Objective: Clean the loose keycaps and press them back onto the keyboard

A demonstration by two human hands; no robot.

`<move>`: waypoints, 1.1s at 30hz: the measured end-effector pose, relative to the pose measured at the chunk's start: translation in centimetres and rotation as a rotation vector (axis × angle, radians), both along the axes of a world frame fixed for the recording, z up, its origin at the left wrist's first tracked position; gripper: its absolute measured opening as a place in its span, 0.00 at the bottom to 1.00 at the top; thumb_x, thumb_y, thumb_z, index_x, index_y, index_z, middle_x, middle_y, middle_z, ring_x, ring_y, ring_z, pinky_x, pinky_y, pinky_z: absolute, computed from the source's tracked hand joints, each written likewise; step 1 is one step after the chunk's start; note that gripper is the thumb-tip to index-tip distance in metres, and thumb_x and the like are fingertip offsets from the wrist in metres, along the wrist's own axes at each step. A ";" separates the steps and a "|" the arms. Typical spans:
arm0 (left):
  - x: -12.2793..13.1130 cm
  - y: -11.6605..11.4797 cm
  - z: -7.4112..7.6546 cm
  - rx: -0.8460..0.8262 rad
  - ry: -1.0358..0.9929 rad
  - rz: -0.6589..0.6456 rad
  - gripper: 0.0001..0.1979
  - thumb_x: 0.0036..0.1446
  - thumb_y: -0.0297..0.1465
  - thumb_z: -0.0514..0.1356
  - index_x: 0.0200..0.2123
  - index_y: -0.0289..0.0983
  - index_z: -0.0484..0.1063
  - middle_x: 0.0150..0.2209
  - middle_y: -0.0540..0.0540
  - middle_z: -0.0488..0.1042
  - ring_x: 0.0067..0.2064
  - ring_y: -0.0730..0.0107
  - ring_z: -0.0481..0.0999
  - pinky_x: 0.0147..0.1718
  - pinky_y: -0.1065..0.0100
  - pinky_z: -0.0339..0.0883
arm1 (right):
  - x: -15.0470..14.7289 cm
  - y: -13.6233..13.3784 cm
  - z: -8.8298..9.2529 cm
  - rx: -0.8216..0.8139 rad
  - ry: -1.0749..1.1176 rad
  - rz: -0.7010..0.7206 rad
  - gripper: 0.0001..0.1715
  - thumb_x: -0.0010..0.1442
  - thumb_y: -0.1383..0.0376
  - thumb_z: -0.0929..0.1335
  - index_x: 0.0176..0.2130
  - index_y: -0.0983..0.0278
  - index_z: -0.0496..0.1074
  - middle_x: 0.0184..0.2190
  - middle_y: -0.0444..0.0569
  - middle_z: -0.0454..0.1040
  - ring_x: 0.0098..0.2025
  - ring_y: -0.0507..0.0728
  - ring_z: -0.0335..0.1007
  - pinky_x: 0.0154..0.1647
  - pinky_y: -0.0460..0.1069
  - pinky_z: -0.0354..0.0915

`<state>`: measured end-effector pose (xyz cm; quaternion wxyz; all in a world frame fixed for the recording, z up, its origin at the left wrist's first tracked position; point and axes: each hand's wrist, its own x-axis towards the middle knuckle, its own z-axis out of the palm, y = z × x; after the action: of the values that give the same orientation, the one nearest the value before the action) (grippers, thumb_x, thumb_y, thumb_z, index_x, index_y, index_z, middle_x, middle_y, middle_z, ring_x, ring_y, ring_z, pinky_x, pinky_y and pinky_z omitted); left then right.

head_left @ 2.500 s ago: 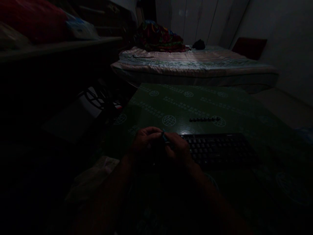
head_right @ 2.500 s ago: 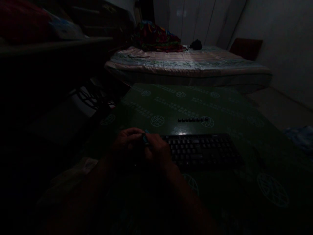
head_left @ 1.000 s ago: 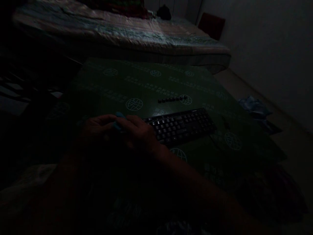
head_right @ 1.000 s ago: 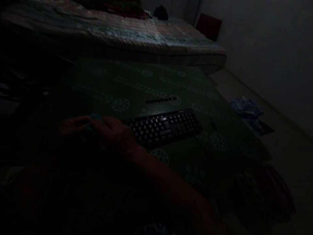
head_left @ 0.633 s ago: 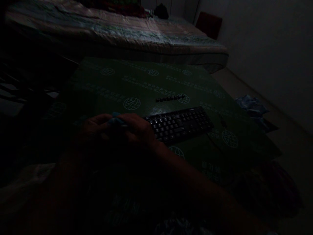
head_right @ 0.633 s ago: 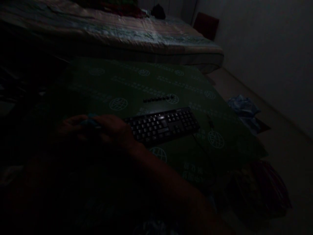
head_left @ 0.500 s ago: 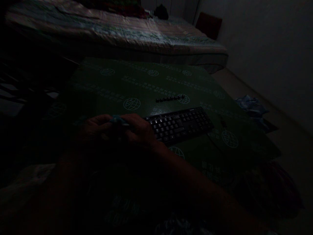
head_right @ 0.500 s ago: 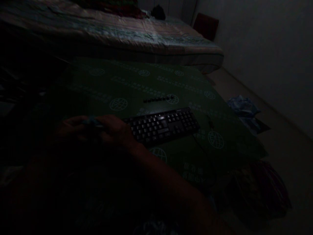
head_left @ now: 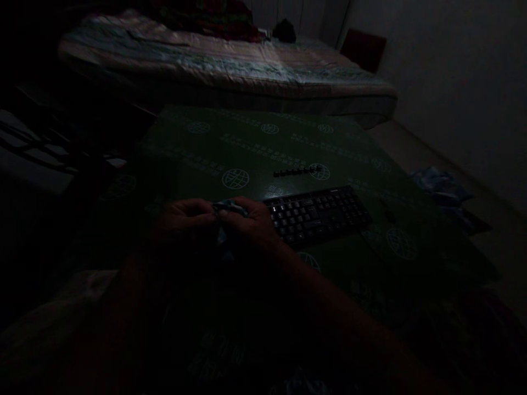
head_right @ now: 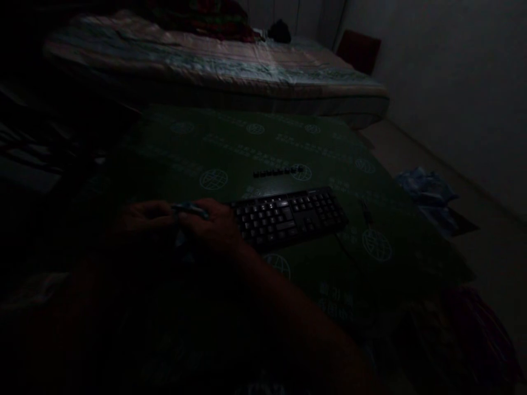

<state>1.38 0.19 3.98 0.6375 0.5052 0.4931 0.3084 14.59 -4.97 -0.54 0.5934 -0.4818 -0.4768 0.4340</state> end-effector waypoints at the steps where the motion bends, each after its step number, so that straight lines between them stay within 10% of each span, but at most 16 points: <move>1: 0.0 -0.1 0.0 0.005 -0.014 -0.015 0.10 0.27 0.26 0.69 0.16 0.34 0.70 0.13 0.54 0.69 0.16 0.77 0.65 0.15 0.75 0.57 | 0.0 0.0 0.0 -0.021 0.014 0.006 0.11 0.51 0.60 0.67 0.32 0.65 0.71 0.26 0.41 0.67 0.27 0.48 0.63 0.25 0.42 0.60; 13: -0.5 -0.1 -1.7 0.001 -0.156 -0.082 0.08 0.30 0.26 0.70 0.18 0.35 0.74 0.20 0.49 0.74 0.21 0.72 0.72 0.22 0.71 0.66 | -0.1 -0.6 0.9 -0.115 0.064 -0.061 0.10 0.50 0.59 0.66 0.28 0.65 0.70 0.20 0.39 0.64 0.22 0.48 0.59 0.21 0.43 0.56; 21: -0.5 -0.1 -1.7 -0.047 -0.246 -0.005 0.08 0.31 0.26 0.69 0.21 0.34 0.75 0.21 0.50 0.74 0.21 0.73 0.71 0.22 0.72 0.65 | -0.4 -0.8 0.3 0.239 -0.191 -0.105 0.11 0.55 0.62 0.65 0.37 0.64 0.73 0.34 0.46 0.73 0.37 0.52 0.68 0.39 0.47 0.63; 33: -0.4 -0.4 -1.8 -0.079 -0.254 -0.034 0.09 0.32 0.24 0.69 0.23 0.34 0.77 0.23 0.48 0.76 0.23 0.70 0.74 0.24 0.71 0.67 | -0.5 -0.9 0.4 0.003 -0.059 -0.126 0.13 0.52 0.59 0.66 0.35 0.65 0.72 0.26 0.43 0.71 0.28 0.51 0.66 0.28 0.44 0.61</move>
<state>0.94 -0.24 2.20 0.7193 0.4451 0.4115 0.3394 14.12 -5.86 -0.18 0.6060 -0.5226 -0.4634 0.3807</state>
